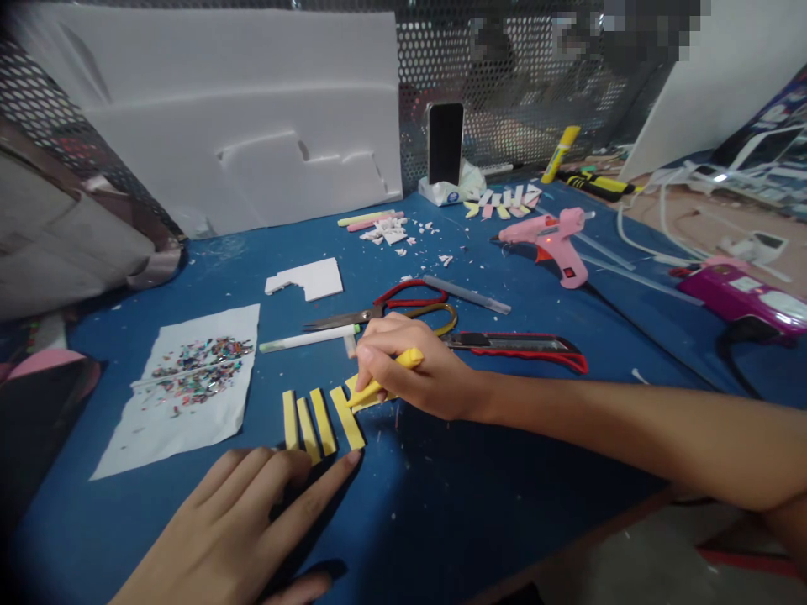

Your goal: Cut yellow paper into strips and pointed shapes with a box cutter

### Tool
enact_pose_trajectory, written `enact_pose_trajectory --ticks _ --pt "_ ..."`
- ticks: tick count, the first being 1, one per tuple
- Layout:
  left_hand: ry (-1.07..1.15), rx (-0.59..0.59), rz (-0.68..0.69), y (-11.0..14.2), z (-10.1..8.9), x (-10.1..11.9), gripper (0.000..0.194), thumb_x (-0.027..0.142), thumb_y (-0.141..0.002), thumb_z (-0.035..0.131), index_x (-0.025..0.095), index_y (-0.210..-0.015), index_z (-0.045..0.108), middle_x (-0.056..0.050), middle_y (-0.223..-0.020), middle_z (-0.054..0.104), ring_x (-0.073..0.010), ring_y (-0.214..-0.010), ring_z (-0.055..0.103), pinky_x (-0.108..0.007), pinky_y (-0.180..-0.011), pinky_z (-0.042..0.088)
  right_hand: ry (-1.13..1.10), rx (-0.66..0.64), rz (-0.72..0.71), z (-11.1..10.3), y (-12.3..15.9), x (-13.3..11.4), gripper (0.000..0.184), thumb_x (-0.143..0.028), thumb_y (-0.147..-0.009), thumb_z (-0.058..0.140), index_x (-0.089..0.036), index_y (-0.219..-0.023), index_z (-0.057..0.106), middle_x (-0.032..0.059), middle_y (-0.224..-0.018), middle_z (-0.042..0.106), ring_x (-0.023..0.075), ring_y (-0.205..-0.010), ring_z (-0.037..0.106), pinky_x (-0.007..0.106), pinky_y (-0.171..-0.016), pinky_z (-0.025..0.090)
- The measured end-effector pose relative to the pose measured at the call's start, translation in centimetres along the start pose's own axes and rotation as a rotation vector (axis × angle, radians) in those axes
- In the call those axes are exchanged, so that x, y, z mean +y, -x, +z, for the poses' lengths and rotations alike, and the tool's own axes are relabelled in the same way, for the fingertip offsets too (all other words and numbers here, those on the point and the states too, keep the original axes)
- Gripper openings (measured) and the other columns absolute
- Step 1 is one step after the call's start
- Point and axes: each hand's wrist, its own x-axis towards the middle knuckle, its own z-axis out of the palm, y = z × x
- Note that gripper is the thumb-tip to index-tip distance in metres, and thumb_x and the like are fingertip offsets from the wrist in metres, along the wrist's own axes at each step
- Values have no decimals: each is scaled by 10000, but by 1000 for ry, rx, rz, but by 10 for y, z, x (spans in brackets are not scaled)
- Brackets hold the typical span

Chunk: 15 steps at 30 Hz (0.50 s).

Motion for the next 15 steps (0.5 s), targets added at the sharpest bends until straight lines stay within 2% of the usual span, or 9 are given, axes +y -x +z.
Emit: enact_pose_trajectory --ticks 4,9,15 --pt "-28 4 16 1 -1 0 690 633 -802 597 202 -1334 510 -44 -969 630 -188 -814 539 -305 -739 359 -61 -28 -75 -1 0 0 455 -248 -981 337 -148 -637 617 30 -654 611 135 -727 560 333 -809 433" --pt "-10 6 -9 0 0 0 634 631 -850 529 230 -1341 503 -33 -991 627 -179 -828 537 -298 -754 355 -122 -78 -72 -2 -1 -2 497 -256 -988 334 -142 -591 611 38 -666 592 126 -717 562 324 -820 436" --pt "1 9 -3 0 2 0 655 627 -844 542 216 -1351 492 -33 -975 616 -180 -820 527 -298 -742 349 -78 60 104 0 0 1 393 -228 -969 381 -141 -718 671 51 -776 627 151 -849 563 293 -766 448"
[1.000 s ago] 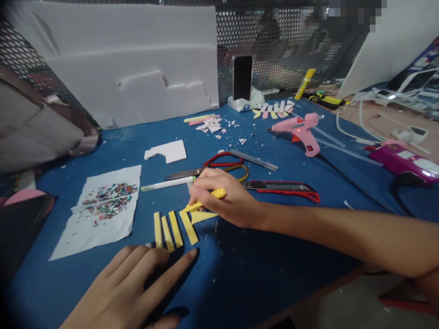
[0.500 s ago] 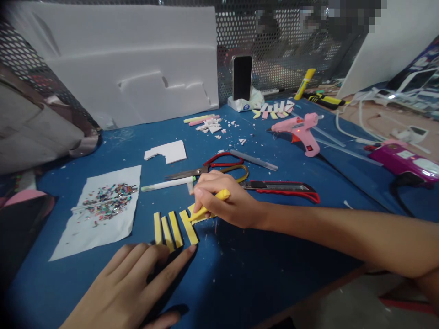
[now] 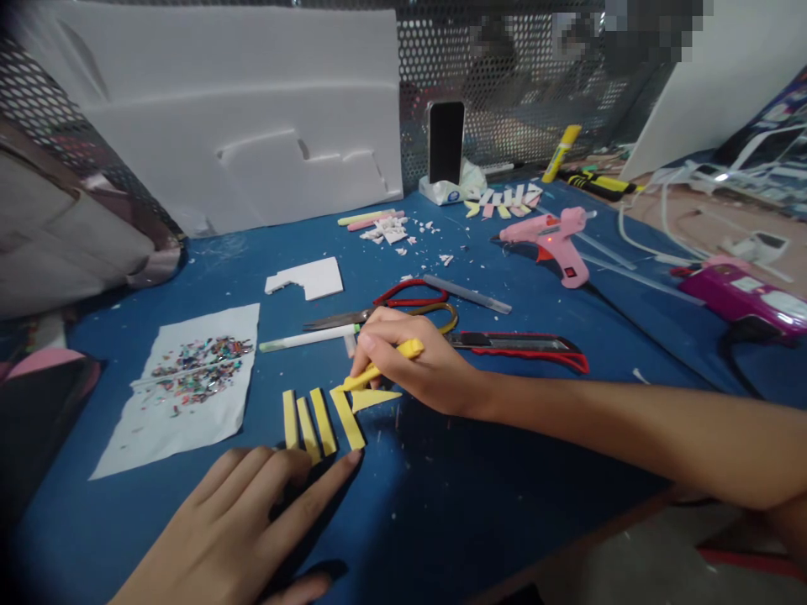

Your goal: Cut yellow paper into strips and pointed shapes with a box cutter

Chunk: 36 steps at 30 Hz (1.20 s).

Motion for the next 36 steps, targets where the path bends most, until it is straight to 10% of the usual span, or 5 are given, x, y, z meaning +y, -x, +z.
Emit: enact_pose_trajectory --ticks 9,16,36 --pt "-2 11 -3 1 0 -1 606 620 -879 483 219 -1333 511 -47 -976 611 -186 -820 518 -300 -731 362 -113 -181 -147 -3 -2 -4 509 -264 -985 343 -141 -577 621 27 -614 580 121 -689 550 314 -779 445" --pt "0 6 12 2 2 -1 634 603 -879 500 193 -1362 478 -59 -978 604 -195 -816 519 -313 -732 358 20 2 31 1 0 0 377 -239 -968 396 -152 -755 695 45 -794 640 157 -865 548 306 -791 436" --pt "5 24 0 4 6 0 644 617 -885 471 204 -1379 455 -62 -985 592 -203 -835 506 -320 -743 340 -16 -69 -54 0 0 -1 441 -251 -968 384 -151 -666 689 37 -700 617 151 -793 557 332 -801 438"
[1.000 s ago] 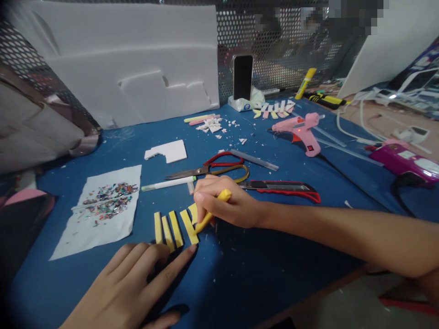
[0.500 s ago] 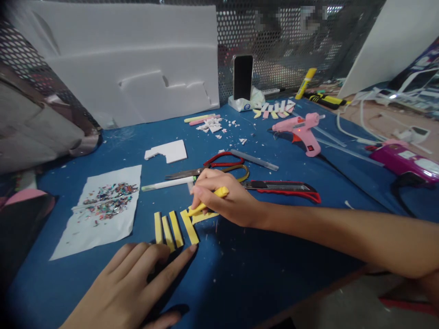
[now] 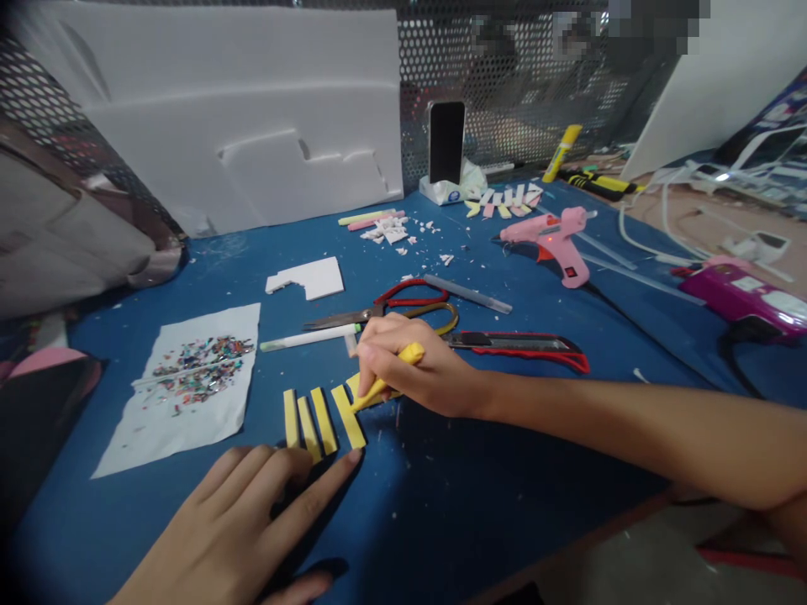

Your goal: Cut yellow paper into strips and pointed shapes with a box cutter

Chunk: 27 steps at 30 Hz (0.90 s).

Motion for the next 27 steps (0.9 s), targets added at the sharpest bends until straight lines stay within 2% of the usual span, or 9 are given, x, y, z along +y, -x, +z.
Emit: enact_pose_trajectory --ticks 3,9,13,18,20,27 --pt "3 -34 4 0 1 0 637 600 -882 496 207 -1382 451 -60 -994 590 -202 -841 503 -320 -748 342 -42 -19 -36 0 0 0 466 -259 -978 370 -152 -654 688 34 -662 610 150 -779 551 332 -795 447" --pt "19 -17 -2 1 0 -1 625 586 -899 472 194 -1385 445 -63 -992 587 -202 -839 504 -322 -747 340 28 77 56 2 0 0 392 -235 -961 421 -152 -706 706 46 -771 656 155 -861 558 322 -814 442" --pt "10 -40 9 3 1 -1 656 602 -880 496 197 -1392 436 -65 -1000 590 -204 -848 508 -322 -742 351 -11 14 4 1 0 -1 464 -272 -981 386 -153 -665 705 41 -680 644 151 -792 562 331 -804 443" --pt "32 8 -29 2 2 0 621 610 -894 458 224 -1380 450 -52 -980 586 -194 -834 499 -314 -741 362 -47 -90 -57 -3 -1 -4 553 -296 -1002 329 -149 -591 668 36 -576 601 137 -730 562 308 -771 454" --pt "24 -30 -18 2 2 1 628 605 -890 473 222 -1386 442 -54 -988 586 -197 -845 498 -315 -747 363 -66 -102 -73 -3 -2 -5 552 -290 -1000 333 -150 -571 651 29 -561 589 133 -719 566 303 -761 456" --pt "12 -17 10 1 -1 -2 660 607 -884 485 193 -1395 431 -59 -981 592 -197 -828 505 -311 -728 362 -72 33 -12 -2 0 -1 483 -280 -991 354 -148 -678 697 49 -681 627 157 -796 559 311 -730 455"
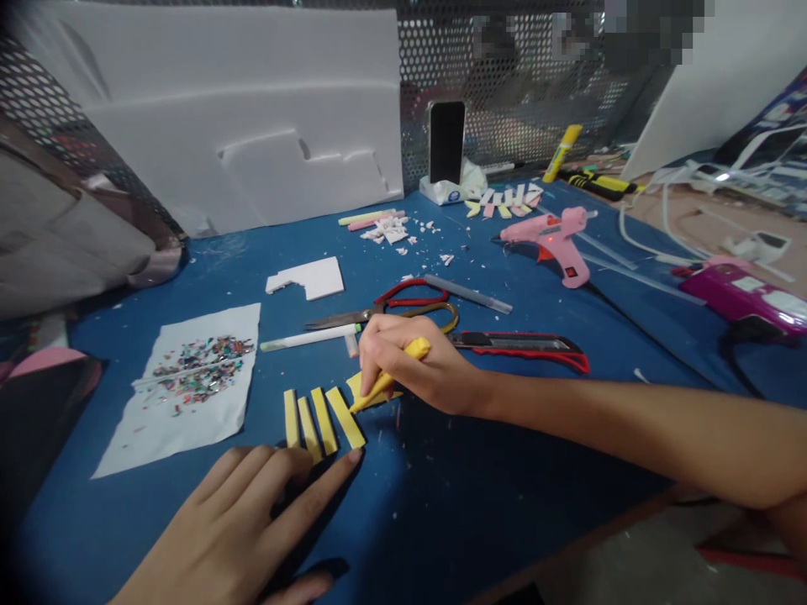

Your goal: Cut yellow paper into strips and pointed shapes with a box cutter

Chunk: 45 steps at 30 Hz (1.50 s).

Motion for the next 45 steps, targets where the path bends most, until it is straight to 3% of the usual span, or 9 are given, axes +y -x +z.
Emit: enact_pose_trajectory --ticks 7,12,16,21,25,45 --pt "-6 0 -12 -3 -3 2 641 606 -880 493 202 -1376 457 -60 -993 601 -200 -831 511 -315 -734 361 134 -86 50 2 -2 3 320 -291 -968 446 -160 -855 715 57 -862 650 169 -934 532 311 -838 432" --pt "4 -9 -7 1 -1 2 657 603 -868 519 194 -1378 456 -63 -996 594 -200 -837 509 -316 -733 355 21 -129 49 1 -1 2 413 -305 -984 401 -130 -772 710 71 -811 623 169 -895 548 302 -792 452" --pt "5 2 -12 1 1 1 679 608 -859 526 198 -1393 438 -68 -1007 589 -208 -842 506 -327 -742 347 111 -102 80 1 -1 3 327 -310 -971 452 -154 -855 716 64 -887 637 173 -960 530 307 -844 431" --pt "-23 -32 3 -4 -4 2 678 607 -840 562 191 -1367 469 -63 -987 607 -204 -824 519 -316 -730 350 71 -148 24 1 -2 3 431 -354 -991 388 -128 -809 706 72 -819 629 175 -908 536 317 -824 434" --pt "-19 -29 11 -3 -2 1 683 606 -849 546 185 -1379 454 -61 -981 604 -202 -821 520 -321 -735 349 120 -125 46 1 -2 3 354 -318 -984 420 -147 -856 703 63 -877 647 174 -932 526 322 -845 419" --pt "10 -3 -12 1 2 2 664 606 -871 510 199 -1391 438 -60 -1004 582 -204 -843 495 -324 -752 327 70 -73 100 2 -2 2 388 -307 -972 414 -144 -788 715 68 -871 623 170 -921 546 307 -825 435"
